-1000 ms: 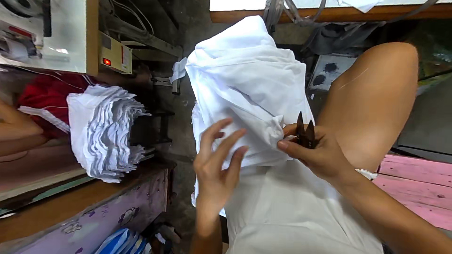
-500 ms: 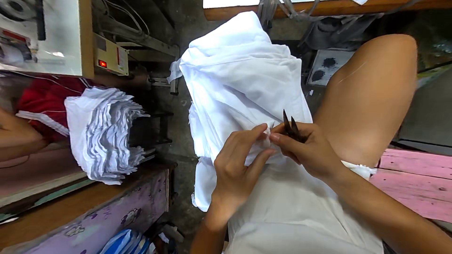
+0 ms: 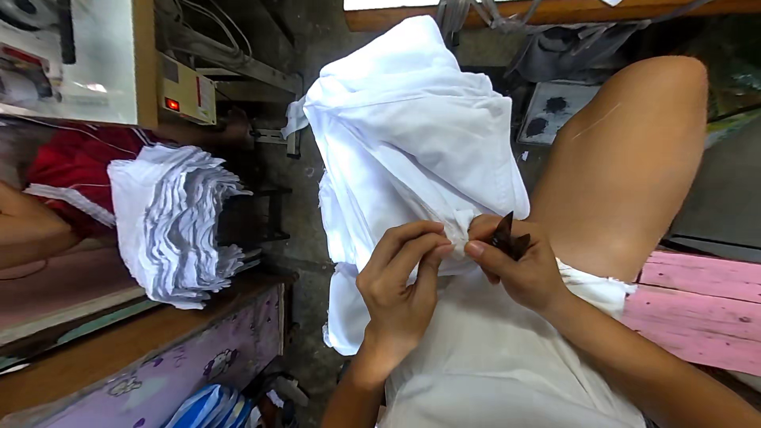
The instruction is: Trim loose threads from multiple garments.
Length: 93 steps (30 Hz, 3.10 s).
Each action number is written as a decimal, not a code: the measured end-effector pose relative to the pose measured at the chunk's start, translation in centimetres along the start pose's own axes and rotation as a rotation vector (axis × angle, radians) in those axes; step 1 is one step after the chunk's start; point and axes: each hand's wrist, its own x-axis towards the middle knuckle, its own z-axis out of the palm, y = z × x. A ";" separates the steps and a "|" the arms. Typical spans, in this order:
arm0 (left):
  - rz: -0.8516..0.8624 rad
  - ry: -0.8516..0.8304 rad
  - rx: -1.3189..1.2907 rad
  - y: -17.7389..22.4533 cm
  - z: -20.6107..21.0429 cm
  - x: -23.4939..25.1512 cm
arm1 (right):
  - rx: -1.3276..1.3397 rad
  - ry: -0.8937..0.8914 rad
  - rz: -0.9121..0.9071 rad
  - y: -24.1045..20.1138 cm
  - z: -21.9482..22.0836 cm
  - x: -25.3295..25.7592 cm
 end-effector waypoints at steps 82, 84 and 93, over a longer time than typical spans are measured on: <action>-0.285 0.252 0.816 -5.3 -13.9 -1.4 | -0.536 -0.011 0.192 -2.8 -5.0 0.2; -0.191 0.195 0.683 -4.4 -12.7 -1.5 | -0.673 0.014 0.066 -2.4 -5.0 0.8; -0.032 -0.145 0.321 -0.3 0.1 -0.1 | -0.924 -0.117 -0.304 -1.0 -0.5 2.1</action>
